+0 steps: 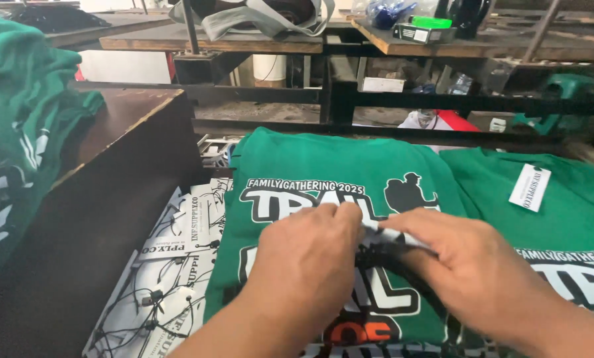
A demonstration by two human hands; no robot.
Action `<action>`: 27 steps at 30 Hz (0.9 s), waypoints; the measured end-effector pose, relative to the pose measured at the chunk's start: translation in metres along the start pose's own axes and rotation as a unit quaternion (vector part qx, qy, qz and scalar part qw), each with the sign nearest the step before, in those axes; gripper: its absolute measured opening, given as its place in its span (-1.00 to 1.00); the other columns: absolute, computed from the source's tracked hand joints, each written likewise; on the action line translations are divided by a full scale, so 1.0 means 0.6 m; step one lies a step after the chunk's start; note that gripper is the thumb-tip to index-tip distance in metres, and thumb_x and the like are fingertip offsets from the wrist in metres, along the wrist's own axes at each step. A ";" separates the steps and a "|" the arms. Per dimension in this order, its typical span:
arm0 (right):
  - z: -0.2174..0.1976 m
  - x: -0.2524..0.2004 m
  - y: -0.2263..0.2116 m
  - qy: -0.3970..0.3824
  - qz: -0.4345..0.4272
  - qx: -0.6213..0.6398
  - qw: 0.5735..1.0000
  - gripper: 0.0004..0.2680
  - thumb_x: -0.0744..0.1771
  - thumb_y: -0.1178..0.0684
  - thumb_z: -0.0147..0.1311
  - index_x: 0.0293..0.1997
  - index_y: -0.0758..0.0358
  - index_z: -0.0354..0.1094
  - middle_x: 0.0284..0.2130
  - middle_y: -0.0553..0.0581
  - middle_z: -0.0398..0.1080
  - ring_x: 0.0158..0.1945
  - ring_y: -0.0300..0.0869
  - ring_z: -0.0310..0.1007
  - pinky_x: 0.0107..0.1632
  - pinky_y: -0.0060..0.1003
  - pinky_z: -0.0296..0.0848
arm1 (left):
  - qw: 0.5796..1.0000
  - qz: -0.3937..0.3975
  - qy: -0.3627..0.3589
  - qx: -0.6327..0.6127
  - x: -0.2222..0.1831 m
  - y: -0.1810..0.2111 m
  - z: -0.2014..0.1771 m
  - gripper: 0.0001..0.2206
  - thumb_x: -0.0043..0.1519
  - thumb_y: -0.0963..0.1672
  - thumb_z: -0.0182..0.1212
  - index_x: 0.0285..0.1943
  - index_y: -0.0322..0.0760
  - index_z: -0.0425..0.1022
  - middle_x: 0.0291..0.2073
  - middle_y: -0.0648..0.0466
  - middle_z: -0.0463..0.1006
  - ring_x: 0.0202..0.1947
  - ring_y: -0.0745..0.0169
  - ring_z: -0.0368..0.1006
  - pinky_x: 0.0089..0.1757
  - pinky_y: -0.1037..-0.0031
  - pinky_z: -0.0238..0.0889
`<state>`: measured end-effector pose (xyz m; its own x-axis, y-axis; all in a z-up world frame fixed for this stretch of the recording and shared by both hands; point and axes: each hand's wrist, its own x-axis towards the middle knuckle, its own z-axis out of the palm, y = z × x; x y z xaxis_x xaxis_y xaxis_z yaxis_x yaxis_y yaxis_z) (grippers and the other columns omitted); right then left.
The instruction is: Attaching plastic hang tags to green t-shirts and folding them for packaging.
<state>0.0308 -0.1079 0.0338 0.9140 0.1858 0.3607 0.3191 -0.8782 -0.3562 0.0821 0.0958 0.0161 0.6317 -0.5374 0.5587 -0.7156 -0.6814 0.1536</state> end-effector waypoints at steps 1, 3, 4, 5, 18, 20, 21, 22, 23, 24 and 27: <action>-0.013 0.010 -0.019 0.005 0.074 0.013 0.997 -0.81 0.32 -0.10 0.05 -0.14 -0.18 0.66 -0.32 -0.29 0.73 -0.23 -0.41 0.69 -0.11 -0.42 0.53 | 0.998 -0.042 -0.049 0.017 0.010 0.007 -0.015 -0.79 0.42 0.01 0.01 -0.20 -0.09 0.38 -0.45 0.08 0.54 -0.43 -0.17 0.48 -0.50 -0.03 0.24; -0.029 0.017 -0.033 -0.003 0.129 0.010 0.992 -0.87 0.34 -0.07 0.08 -0.26 -0.09 0.60 -0.46 -0.19 0.58 -0.33 -0.34 0.51 -0.20 -0.40 0.41 | 0.994 -0.061 -0.083 0.026 0.009 -0.013 -0.035 -0.86 0.36 -0.01 0.11 -0.12 -0.07 0.38 -0.36 0.09 0.54 -0.33 -0.15 0.47 -0.45 -0.04 0.27; -0.036 0.020 -0.040 -0.015 0.185 0.015 0.983 -0.86 0.35 -0.04 0.10 -0.37 0.00 0.55 -0.59 -0.09 0.44 -0.42 -0.28 0.32 -0.29 -0.38 0.29 | 0.988 -0.085 -0.122 0.036 0.007 -0.023 -0.047 -0.84 0.30 -0.03 0.21 -0.05 -0.06 0.38 -0.27 0.09 0.53 -0.24 -0.13 0.46 -0.40 -0.06 0.31; -0.043 0.014 -0.058 -0.008 0.183 0.015 0.983 -0.86 0.35 -0.04 0.10 -0.37 0.00 0.55 -0.59 -0.09 0.44 -0.42 -0.28 0.32 -0.29 -0.38 0.29 | 0.989 -0.081 -0.118 0.039 0.018 -0.014 -0.063 -0.84 0.30 -0.03 0.21 -0.05 -0.06 0.38 -0.27 0.09 0.53 -0.24 -0.13 0.46 -0.40 -0.06 0.31; -0.077 -0.038 -0.061 0.193 0.015 -0.015 0.981 -0.87 0.33 0.11 0.12 -0.13 -0.03 0.60 -0.49 -0.09 0.56 -0.49 -0.27 0.40 -0.39 -0.31 0.32 | 0.979 -0.151 -0.127 0.052 0.016 0.061 -0.153 -0.86 0.32 -0.18 -0.11 -0.14 -0.05 0.37 -0.42 0.03 0.56 -0.40 -0.12 0.41 -0.39 0.08 0.24; -0.055 -0.066 -0.044 0.169 0.026 -0.038 0.985 -0.86 0.31 0.10 0.14 -0.15 -0.08 0.61 -0.54 -0.06 0.59 -0.60 -0.24 0.35 -0.51 -0.28 0.30 | 0.971 -0.169 -0.164 0.041 -0.031 0.055 -0.104 -0.83 0.43 -0.15 -0.15 -0.08 0.01 0.39 -0.40 0.08 0.57 -0.41 0.01 0.45 -0.36 0.17 0.31; -0.030 -0.084 -0.028 0.110 0.034 -0.036 0.993 -0.83 0.30 0.12 0.09 -0.16 -0.10 0.61 -0.44 -0.15 0.62 -0.42 -0.31 0.46 -0.33 -0.36 0.42 | 0.998 -0.048 -0.039 0.017 -0.064 0.037 -0.056 -0.80 0.18 -0.20 0.02 -0.06 -0.06 0.45 -0.36 0.04 0.54 -0.35 -0.08 0.43 -0.39 0.10 0.29; -0.005 -0.102 -0.010 0.051 0.043 -0.033 0.997 -0.79 0.29 0.15 0.04 -0.17 -0.11 0.61 -0.35 -0.24 0.66 -0.24 -0.38 0.56 -0.15 -0.43 0.54 | 0.993 0.075 0.087 -0.005 -0.095 0.020 -0.006 -0.64 -0.06 -0.24 0.20 -0.05 -0.13 0.51 -0.32 -0.01 0.51 -0.29 -0.16 0.42 -0.42 0.03 0.27; -0.004 -0.106 -0.012 0.048 0.042 -0.035 0.997 -0.79 0.29 0.15 0.04 -0.17 -0.11 0.61 -0.35 -0.24 0.66 -0.24 -0.38 0.56 -0.15 -0.43 0.54 | 0.993 0.072 0.089 -0.007 -0.103 0.022 -0.006 -0.64 -0.06 -0.24 0.20 -0.05 -0.13 0.51 -0.32 -0.01 0.51 -0.29 -0.16 0.42 -0.42 0.03 0.27; 0.000 -0.112 -0.013 0.082 -0.002 -0.034 0.996 -0.80 0.28 0.17 0.03 -0.13 -0.03 0.59 -0.28 -0.17 0.64 -0.16 -0.31 0.58 -0.05 -0.34 0.52 | 0.991 0.074 0.108 -0.001 -0.112 0.024 -0.005 -0.59 -0.03 -0.24 0.14 0.06 -0.17 0.47 -0.18 -0.05 0.53 -0.15 -0.20 0.43 -0.29 0.03 0.30; 0.006 -0.122 -0.025 0.155 -0.084 -0.042 0.984 -0.79 0.28 0.18 0.04 -0.03 0.13 0.51 -0.06 0.02 0.54 0.06 -0.15 0.51 0.18 -0.18 0.38 | 0.997 0.003 0.078 -0.010 -0.107 0.025 0.001 -0.60 -0.02 -0.24 0.08 0.04 -0.18 0.43 -0.20 -0.06 0.54 -0.18 -0.27 0.43 -0.30 -0.05 0.29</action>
